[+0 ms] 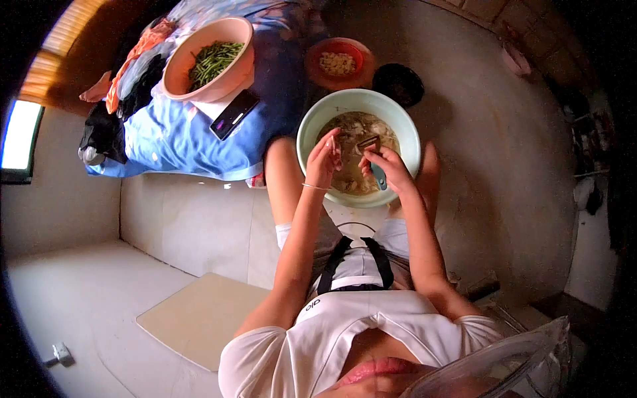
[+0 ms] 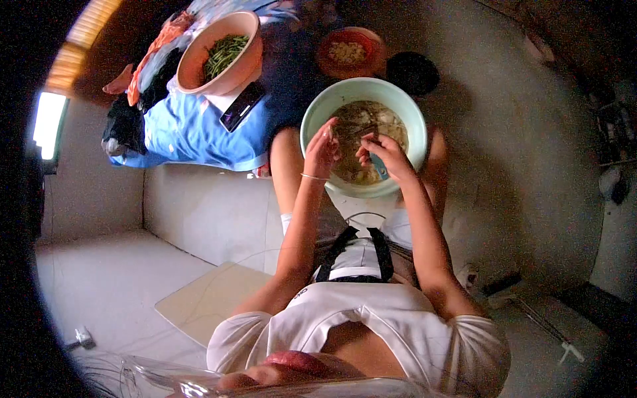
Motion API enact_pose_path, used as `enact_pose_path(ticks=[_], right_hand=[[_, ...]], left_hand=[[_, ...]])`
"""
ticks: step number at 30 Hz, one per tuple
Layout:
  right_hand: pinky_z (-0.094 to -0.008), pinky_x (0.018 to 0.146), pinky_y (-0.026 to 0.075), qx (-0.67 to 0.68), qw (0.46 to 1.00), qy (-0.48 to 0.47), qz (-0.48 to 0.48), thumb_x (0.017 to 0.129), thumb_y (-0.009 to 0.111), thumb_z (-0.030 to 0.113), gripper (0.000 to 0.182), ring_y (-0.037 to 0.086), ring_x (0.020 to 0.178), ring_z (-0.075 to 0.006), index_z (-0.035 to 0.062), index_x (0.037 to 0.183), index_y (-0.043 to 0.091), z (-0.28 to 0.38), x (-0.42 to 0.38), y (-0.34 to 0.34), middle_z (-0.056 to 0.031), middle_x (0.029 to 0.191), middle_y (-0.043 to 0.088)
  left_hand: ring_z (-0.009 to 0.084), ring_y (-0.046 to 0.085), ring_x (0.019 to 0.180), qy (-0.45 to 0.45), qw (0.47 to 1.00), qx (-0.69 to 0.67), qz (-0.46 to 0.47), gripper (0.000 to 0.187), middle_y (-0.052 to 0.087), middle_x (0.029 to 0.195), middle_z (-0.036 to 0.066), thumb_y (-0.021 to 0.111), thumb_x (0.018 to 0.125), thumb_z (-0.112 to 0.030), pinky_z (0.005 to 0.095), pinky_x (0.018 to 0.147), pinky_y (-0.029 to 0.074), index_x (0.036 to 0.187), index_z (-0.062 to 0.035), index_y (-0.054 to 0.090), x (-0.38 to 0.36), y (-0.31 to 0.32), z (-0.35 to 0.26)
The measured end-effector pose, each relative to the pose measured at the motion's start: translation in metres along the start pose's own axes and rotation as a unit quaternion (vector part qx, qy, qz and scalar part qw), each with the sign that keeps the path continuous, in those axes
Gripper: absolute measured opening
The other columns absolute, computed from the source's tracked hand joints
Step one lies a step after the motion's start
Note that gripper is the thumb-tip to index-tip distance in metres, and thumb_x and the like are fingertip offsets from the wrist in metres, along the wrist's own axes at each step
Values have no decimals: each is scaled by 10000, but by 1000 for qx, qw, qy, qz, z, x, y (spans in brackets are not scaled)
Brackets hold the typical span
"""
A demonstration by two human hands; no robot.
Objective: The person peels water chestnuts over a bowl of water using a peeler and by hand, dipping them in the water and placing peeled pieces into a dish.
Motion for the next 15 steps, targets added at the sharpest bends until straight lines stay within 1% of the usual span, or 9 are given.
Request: enact_pose_path(ticks=[1, 2, 3, 4, 6, 7, 10, 11, 15], right_hand=[[-234, 560, 460, -15, 1000, 4, 4, 893, 504, 200, 159, 555, 616, -112, 44, 915, 527, 7, -3, 7, -63, 746, 589], [-234, 560, 460, -15, 1000, 3, -5, 893, 504, 200, 159, 555, 616, -112, 44, 915, 527, 11, -4, 9, -63, 746, 589], [-236, 540, 458, -28, 999, -5, 32, 889, 509, 216, 178, 556, 594, -113, 40, 906, 521, 13, 0, 19, -65, 730, 590], [-238, 520, 457, -43, 998, -14, 52, 886, 514, 233, 197, 556, 573, -113, 36, 897, 515, 19, -5, 22, -68, 713, 590], [-230, 493, 451, -33, 998, -5, 44, 884, 518, 236, 203, 546, 525, -109, 35, 908, 496, 29, -8, 34, -72, 672, 587], [-227, 482, 448, -44, 997, 2, 57, 883, 520, 236, 207, 543, 511, -109, 35, 923, 488, 32, -10, 38, -77, 665, 587], [-222, 461, 445, -46, 996, 13, 76, 879, 523, 229, 220, 539, 482, -113, 36, 968, 464, 31, -10, 44, -89, 652, 589], [-218, 463, 441, -47, 996, 6, 79, 882, 515, 202, 197, 535, 489, -112, 36, 976, 466, 34, -11, 48, -90, 653, 584], [-213, 469, 438, -51, 994, 15, 93, 887, 502, 178, 195, 530, 496, -105, 32, 1007, 457, 39, -13, 59, -86, 655, 580]], left_hand=[[73, 436, 564, -8, 1000, -19, 15, 351, 476, 719, -11, 442, 910, -210, 205, 463, 363, 1218, -43, 438, -2, 1, -2], [77, 433, 558, -16, 999, -39, 31, 338, 480, 725, -5, 444, 908, -205, 207, 457, 365, 1209, -51, 440, -4, 4, -5], [85, 417, 545, -6, 1000, -28, 6, 266, 477, 732, 8, 446, 904, -189, 212, 441, 363, 1143, -73, 462, -6, 6, -7], [74, 393, 537, -10, 997, -72, 4, 225, 443, 712, 1, 458, 890, -187, 189, 414, 326, 1094, -92, 464, -8, 9, -9], [72, 386, 541, 2, 996, -81, 32, 179, 436, 712, 2, 459, 894, -194, 183, 413, 319, 1045, -98, 468, -8, 12, -12], [72, 384, 551, -10, 993, -107, 57, 188, 437, 723, -2, 470, 891, -203, 182, 415, 313, 1040, -88, 480, -8, 13, -13], [72, 383, 561, -31, 995, -90, 39, 204, 433, 722, -5, 477, 891, -216, 177, 415, 306, 1023, -62, 496, -12, 15, -15], [72, 414, 563, -17, 994, -97, 52, 254, 484, 767, 10, 475, 894, -229, 177, 422, 325, 1049, -30, 502, -12, 16, -16], [78, 457, 597, -11, 996, -49, 73, 308, 515, 770, 21, 452, 905, -227, 202, 481, 373, 1112, -4, 500, -17, 16, -23]])
Point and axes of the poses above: each hand's wrist, its own x-axis towards the middle knuckle, its own y-axis out of the palm, z = x × y, the point moved 6 cm from there along x, towards the middle knuckle
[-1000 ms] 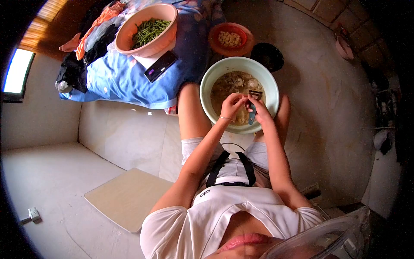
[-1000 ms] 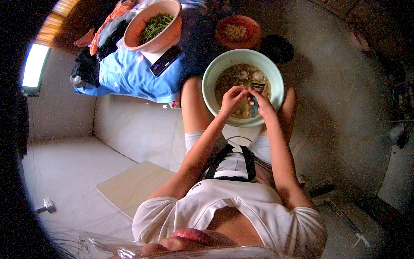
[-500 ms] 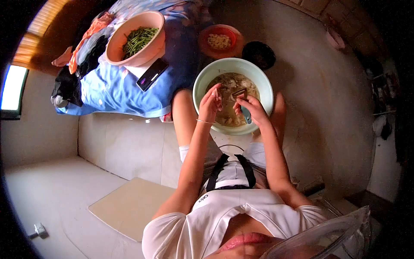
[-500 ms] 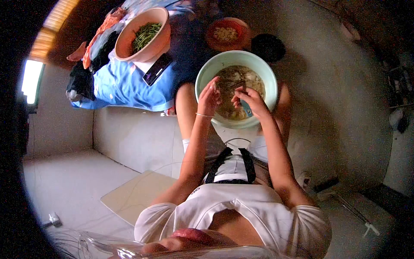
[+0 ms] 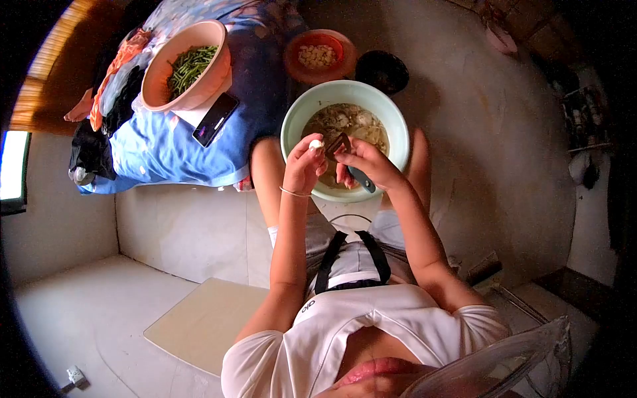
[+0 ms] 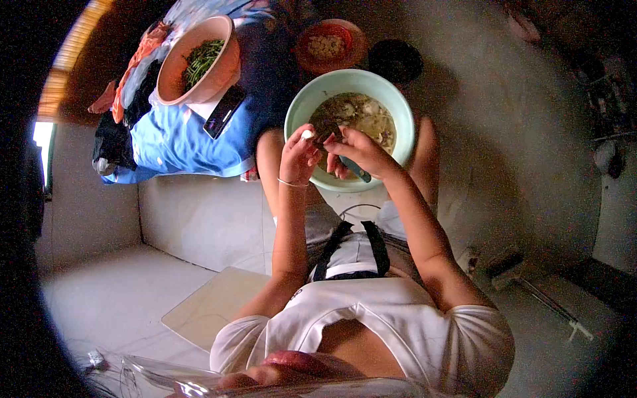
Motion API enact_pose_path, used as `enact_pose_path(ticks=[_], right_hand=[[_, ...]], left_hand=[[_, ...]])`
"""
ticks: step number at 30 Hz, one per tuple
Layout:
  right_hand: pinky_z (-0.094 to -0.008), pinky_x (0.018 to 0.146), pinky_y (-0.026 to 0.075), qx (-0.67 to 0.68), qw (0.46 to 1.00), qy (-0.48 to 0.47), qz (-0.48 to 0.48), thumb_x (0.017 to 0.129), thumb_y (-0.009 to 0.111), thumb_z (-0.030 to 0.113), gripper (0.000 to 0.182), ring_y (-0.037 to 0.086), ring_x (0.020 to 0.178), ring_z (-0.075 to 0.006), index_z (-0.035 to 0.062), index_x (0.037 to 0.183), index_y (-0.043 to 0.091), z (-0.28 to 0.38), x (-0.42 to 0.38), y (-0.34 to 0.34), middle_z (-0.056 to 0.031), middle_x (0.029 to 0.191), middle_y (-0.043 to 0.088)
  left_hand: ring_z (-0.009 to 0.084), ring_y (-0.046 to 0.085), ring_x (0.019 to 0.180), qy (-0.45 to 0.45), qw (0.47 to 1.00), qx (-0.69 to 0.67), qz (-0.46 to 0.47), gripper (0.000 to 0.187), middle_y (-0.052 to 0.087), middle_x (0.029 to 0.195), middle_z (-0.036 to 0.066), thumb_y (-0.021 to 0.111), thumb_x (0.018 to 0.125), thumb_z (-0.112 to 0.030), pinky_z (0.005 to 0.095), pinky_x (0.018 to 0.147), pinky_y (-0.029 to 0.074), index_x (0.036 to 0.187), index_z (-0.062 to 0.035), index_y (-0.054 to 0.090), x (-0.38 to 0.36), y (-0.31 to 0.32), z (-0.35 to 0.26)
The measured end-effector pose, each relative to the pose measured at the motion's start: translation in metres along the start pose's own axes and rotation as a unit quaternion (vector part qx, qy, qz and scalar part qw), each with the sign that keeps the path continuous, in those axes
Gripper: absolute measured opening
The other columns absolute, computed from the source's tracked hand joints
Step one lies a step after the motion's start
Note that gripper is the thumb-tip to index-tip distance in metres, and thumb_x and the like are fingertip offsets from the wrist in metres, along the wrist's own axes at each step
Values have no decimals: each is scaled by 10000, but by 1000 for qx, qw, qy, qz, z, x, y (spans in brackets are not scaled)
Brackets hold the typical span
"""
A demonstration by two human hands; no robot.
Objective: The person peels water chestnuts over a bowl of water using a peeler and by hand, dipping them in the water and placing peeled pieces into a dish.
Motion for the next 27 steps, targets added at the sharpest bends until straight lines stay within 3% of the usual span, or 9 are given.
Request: enact_pose_path(ticks=[3, 8, 11, 14, 20, 23, 27], right_hand=[[-213, 472, 440, -2, 1000, -3, 4, 889, 499, 183, 201, 532, 499, -103, 29, 1011, 453, -1, 1, 1, -84, 657, 581], [-214, 476, 442, -2, 1000, 2, 26, 890, 499, 188, 208, 537, 504, -107, 25, 1011, 453, 3, 4, 7, -85, 666, 586], [-214, 468, 440, -7, 1000, 9, 20, 889, 500, 197, 214, 538, 500, -109, 22, 1005, 456, 0, 4, 7, -87, 668, 589], [-213, 458, 435, -2, 1000, 20, 19, 886, 504, 207, 218, 538, 494, -110, 22, 992, 460, 0, 2, 8, -87, 659, 589], [-227, 424, 437, -4, 999, 38, 12, 887, 493, 204, 228, 543, 485, -121, 9, 1000, 453, -5, 1, 9, -100, 660, 595], [-222, 429, 438, 12, 998, 55, 9, 888, 483, 229, 235, 529, 464, -116, 20, 993, 457, -11, 0, 8, -98, 655, 593], [-218, 427, 436, 29, 999, 40, 18, 888, 484, 236, 235, 523, 456, -110, 25, 986, 458, -11, -2, 13, -96, 648, 591]], left_hand=[[77, 495, 610, -28, 997, 76, 13, 326, 551, 795, 34, 465, 898, -209, 193, 497, 395, 1127, 19, 506, -2, 5, -3], [63, 513, 634, 0, 984, 172, -35, 289, 579, 856, 31, 492, 883, -167, 174, 532, 410, 1098, 21, 537, -1, 16, -7], [59, 519, 677, 11, 982, 188, 13, 279, 580, 923, 19, 485, 887, -168, 173, 555, 420, 1090, 12, 547, -1, 17, -7], [63, 521, 718, -11, 982, 190, 2, 269, 572, 956, 15, 479, 890, -167, 171, 587, 425, 1082, 6, 555, -3, 15, -6], [72, 493, 755, 53, 946, 318, 14, 248, 485, 866, 11, 441, 911, -148, 180, 617, 406, 1024, 31, 571, 0, 19, -13], [81, 471, 695, 147, 908, 389, 39, 252, 465, 829, 21, 426, 915, -147, 179, 565, 378, 951, 46, 585, 2, 25, -19], [78, 454, 681, 84, 936, 342, 1, 276, 464, 815, 18, 404, 928, -169, 178, 563, 358, 936, 41, 582, -1, 22, -11]])
Point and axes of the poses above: each hand's wrist, its own x-axis towards the middle knuckle, its own y-axis out of the palm, z = x × y, the point moved 6 cm from there along x, towards the middle knuckle
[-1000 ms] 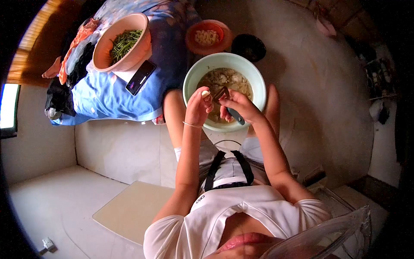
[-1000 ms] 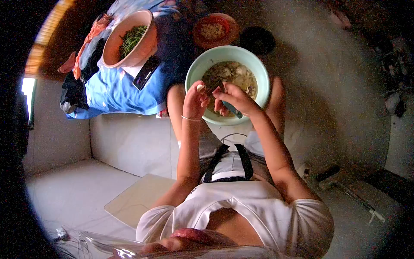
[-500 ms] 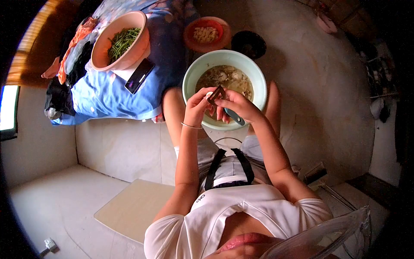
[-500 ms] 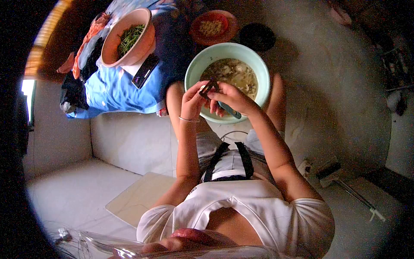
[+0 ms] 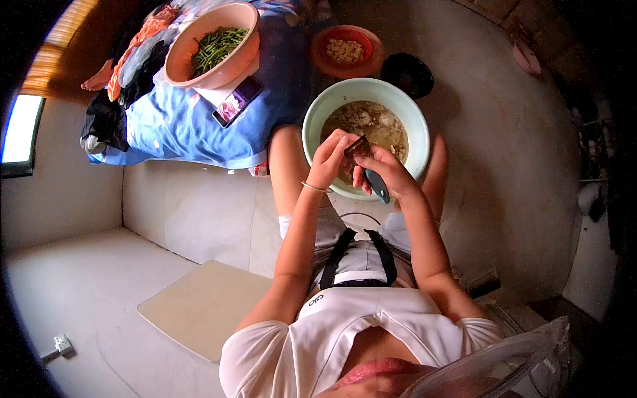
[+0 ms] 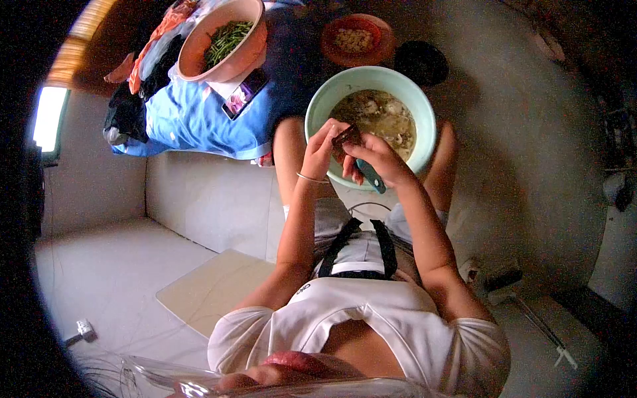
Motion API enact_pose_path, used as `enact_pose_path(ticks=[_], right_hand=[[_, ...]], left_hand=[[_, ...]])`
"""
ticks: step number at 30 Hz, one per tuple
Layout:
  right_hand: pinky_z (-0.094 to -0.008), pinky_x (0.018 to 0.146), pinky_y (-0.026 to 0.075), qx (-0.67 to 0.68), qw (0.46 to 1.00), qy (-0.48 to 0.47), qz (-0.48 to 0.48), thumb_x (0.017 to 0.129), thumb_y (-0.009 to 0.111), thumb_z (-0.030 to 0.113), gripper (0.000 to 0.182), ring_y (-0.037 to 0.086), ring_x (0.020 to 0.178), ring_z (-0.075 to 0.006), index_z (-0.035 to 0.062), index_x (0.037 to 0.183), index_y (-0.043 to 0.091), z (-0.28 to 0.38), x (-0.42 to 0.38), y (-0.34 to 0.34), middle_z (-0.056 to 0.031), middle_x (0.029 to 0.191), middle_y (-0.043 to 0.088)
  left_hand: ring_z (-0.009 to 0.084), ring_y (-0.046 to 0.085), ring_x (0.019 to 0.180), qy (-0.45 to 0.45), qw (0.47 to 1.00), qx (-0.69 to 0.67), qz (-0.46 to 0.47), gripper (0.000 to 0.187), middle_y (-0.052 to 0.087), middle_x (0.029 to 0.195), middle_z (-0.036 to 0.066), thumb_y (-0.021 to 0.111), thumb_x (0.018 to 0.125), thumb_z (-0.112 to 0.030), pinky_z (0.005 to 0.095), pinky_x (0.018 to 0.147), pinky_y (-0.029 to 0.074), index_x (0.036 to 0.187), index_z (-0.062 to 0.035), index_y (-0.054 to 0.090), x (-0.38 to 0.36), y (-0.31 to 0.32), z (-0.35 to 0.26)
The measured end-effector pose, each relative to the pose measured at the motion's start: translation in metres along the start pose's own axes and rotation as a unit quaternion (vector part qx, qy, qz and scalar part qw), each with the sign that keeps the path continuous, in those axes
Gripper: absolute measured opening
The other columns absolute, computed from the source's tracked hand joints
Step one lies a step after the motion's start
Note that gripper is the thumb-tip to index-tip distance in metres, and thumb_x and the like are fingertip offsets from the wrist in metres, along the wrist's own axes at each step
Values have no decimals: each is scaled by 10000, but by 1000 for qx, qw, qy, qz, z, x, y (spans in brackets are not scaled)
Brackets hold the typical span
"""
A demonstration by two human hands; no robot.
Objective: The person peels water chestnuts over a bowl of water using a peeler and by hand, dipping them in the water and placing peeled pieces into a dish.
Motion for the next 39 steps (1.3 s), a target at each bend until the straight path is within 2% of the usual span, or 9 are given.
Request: enact_pose_path(ticks=[5, 8, 16, 26, 29, 30, 33, 36, 39], right_hand=[[-198, 420, 410, 10, 1000, -8, -27, 878, 493, 259, 232, 502, 449, -99, 36, 939, 476, 0, -3, 3, -86, 627, 574], [-186, 421, 399, 29, 999, -3, -18, 884, 480, 263, 229, 494, 450, -92, 36, 918, 486, -1, -6, 7, -80, 622, 571], [-184, 406, 385, 30, 999, 6, -31, 869, 485, 314, 286, 500, 448, -88, 29, 895, 498, 4, -12, 12, -78, 618, 580], [-207, 437, 428, -4, 1000, 9, -23, 871, 501, 300, 264, 550, 516, -95, 50, 953, 498, -1, -15, 2, -96, 678, 615], [-201, 445, 426, 2, 1000, 8, -18, 869, 508, 308, 255, 549, 519, -84, 65, 945, 503, -9, -12, -9, -87, 703, 629], [-194, 448, 422, 4, 999, 12, -29, 867, 510, 310, 250, 551, 522, -81, 69, 929, 507, -11, -13, -13, -89, 712, 634], [-193, 453, 418, 6, 999, 9, -52, 864, 515, 311, 252, 546, 520, -85, 68, 929, 508, -9, -15, -21, -95, 709, 632], [-213, 455, 412, 22, 995, -20, -93, 869, 509, 300, 240, 525, 501, -101, 61, 880, 500, -2, -20, -30, -101, 675, 612], [-218, 445, 408, 50, 991, -45, -114, 879, 495, 294, 241, 519, 493, -104, 55, 843, 496, 6, -20, -32, -98, 656, 600]], left_hand=[[67, 452, 669, 55, 997, 56, 2, 254, 468, 816, 8, 405, 933, -175, 179, 565, 374, 961, 26, 556, 2, 3, -3], [102, 472, 847, 9, 998, -40, -41, 174, 498, 858, 11, 440, 912, -152, 213, 794, 362, 873, -4, 523, -1, 2, 5], [20, 433, 603, -17, 991, -119, -53, 133, 480, 750, -42, 485, 902, -204, 146, 467, 343, 846, -83, 476, -2, 2, 14], [46, 462, 600, -69, 970, -209, -99, 144, 469, 711, -42, 478, 904, -221, 190, 500, 363, 869, -84, 506, 8, 9, 34], [140, 534, 765, -41, 980, 190, 45, 242, 541, 840, 22, 510, 844, -186, 254, 699, 434, 1035, -36, 518, 24, 11, 72], [167, 553, 796, 46, 819, 564, 91, 229, 556, 850, 61, 500, 854, -156, 266, 717, 440, 1045, -31, 522, 22, 15, 68], [197, 565, 813, 95, 818, 560, 89, 198, 564, 879, 94, 524, 849, -130, 269, 724, 440, 1024, -41, 549, 32, 15, 67], [157, 541, 732, 16, 998, 55, -35, 181, 570, 782, 54, 602, 818, -192, 258, 638, 419, 776, -16, 601, 39, 4, 70], [70, 482, 585, -67, 990, 110, -49, 201, 512, 659, -30, 564, 862, -242, 200, 525, 379, 825, -46, 586, 42, -11, 83]])
Point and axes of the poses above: each hand's wrist, its own x-axis towards the middle knuckle, its own y-axis out of the palm, z = x × y, the point moved 6 cm from there along x, towards the middle knuckle
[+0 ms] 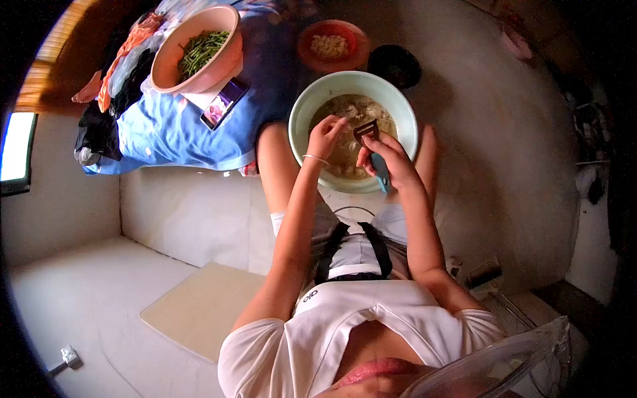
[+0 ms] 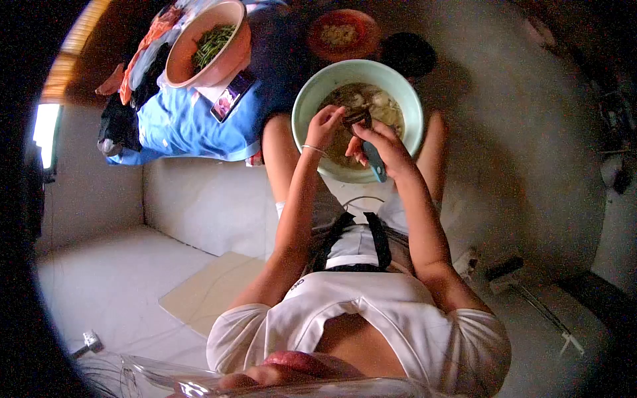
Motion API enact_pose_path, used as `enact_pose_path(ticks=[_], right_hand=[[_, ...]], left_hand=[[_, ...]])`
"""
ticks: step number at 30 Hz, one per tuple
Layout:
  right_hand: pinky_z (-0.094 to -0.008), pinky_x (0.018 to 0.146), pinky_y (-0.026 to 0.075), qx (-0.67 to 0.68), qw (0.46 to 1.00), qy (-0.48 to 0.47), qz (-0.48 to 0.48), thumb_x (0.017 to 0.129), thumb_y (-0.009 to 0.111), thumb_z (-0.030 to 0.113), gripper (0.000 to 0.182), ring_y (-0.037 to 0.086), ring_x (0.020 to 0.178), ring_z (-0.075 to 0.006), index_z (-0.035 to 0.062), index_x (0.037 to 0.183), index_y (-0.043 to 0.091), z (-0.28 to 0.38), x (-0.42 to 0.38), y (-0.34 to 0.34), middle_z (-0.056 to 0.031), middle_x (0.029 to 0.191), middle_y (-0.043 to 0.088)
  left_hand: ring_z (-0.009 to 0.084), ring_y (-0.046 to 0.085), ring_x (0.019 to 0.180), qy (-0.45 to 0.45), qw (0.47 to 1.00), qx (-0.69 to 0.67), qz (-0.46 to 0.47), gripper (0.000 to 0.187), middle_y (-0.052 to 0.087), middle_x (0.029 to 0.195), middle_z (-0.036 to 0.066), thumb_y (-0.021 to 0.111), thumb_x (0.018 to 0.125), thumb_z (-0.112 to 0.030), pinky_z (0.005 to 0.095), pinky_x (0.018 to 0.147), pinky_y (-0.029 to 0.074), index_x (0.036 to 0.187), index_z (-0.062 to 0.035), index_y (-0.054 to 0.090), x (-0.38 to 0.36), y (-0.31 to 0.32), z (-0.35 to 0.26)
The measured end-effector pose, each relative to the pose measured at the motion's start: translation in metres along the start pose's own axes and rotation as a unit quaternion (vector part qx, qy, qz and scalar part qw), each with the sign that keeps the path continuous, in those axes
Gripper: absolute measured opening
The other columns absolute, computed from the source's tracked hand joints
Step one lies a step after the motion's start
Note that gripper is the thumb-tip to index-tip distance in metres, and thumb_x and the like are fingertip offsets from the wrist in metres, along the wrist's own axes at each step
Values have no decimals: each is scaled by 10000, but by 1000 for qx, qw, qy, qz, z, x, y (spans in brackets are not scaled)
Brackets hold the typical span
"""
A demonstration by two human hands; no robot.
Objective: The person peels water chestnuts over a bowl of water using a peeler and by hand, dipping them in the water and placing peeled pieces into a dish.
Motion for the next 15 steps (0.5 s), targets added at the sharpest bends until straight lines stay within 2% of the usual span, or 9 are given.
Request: enact_pose_path(ticks=[1, 2, 3, 4, 5, 6, 11, 13, 15], right_hand=[[-208, 432, 390, 4, 1000, -5, -2, 884, 492, 283, 221, 501, 485, -101, 64, 851, 484, 1, 2, -1, -92, 645, 584], [-198, 420, 372, 11, 1000, -9, -6, 889, 488, 273, 202, 483, 476, -98, 74, 859, 472, 1, 3, -2, -87, 635, 568], [-198, 420, 372, 12, 1000, -8, -11, 889, 488, 273, 202, 483, 476, -98, 74, 859, 472, 2, 2, -1, -87, 635, 568], [-196, 413, 368, 18, 1000, 1, 4, 891, 483, 277, 208, 480, 474, -96, 73, 852, 473, 5, 1, 4, -85, 629, 564], [-194, 406, 363, 24, 999, 11, 19, 893, 478, 282, 215, 477, 472, -93, 72, 845, 474, 4, 1, 8, -83, 624, 560], [-189, 400, 357, 12, 999, 19, 41, 897, 464, 294, 233, 473, 471, -88, 70, 836, 474, 3, 3, 12, -78, 620, 557], [-187, 396, 362, -24, 999, 13, 31, 899, 454, 282, 240, 474, 467, -84, 46, 909, 497, 11, 1, 36, -86, 630, 569], [-189, 391, 368, -19, 998, 15, 59, 901, 451, 280, 249, 472, 453, -86, 35, 909, 496, 13, 2, 42, -95, 631, 575], [-190, 383, 371, -20, 998, 10, 60, 901, 451, 277, 255, 472, 441, -87, 26, 916, 493, 13, 2, 43, -102, 631, 579]], left_hand=[[70, 482, 585, 4, 1000, -1, 4, 201, 512, 659, -30, 564, 862, -242, 200, 525, 379, 825, -46, 586, 1, -1, 0], [54, 429, 537, -49, 989, -139, -10, 187, 474, 629, -41, 552, 870, -249, 189, 482, 335, 826, -67, 567, -3, -3, -6], [37, 375, 489, -106, 956, -274, -26, 175, 435, 599, -51, 540, 877, -256, 178, 439, 292, 827, -89, 547, -11, -3, -10], [25, 289, 457, -113, 935, -336, -3, 160, 367, 566, -59, 509, 892, -264, 176, 409, 221, 828, -118, 501, -17, 1, -22], [26, 291, 450, -99, 924, -369, 24, 164, 367, 565, -60, 490, 901, -265, 174, 406, 224, 838, -114, 486, -22, 3, -36], [23, 294, 452, -106, 921, -375, 22, 158, 371, 568, -57, 484, 904, -260, 171, 404, 221, 845, -114, 485, -26, 4, -44], [16, 300, 462, -97, 925, -368, 2, 146, 391, 600, -53, 477, 907, -240, 162, 404, 218, 842, -110, 479, -38, 5, -66], [10, 303, 471, -24, 939, -343, 14, 133, 405, 635, -52, 471, 910, -213, 162, 406, 224, 837, -102, 472, -38, 4, -73], [10, 305, 478, -3, 938, -347, 21, 122, 413, 656, -54, 467, 912, -183, 165, 407, 228, 832, -91, 467, -39, 2, -76]])
Point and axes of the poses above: each hand's wrist, its own x-axis towards the middle knuckle, its own y-axis out of the palm, z = x × y, the point moved 6 cm from there along x, towards the middle knuckle
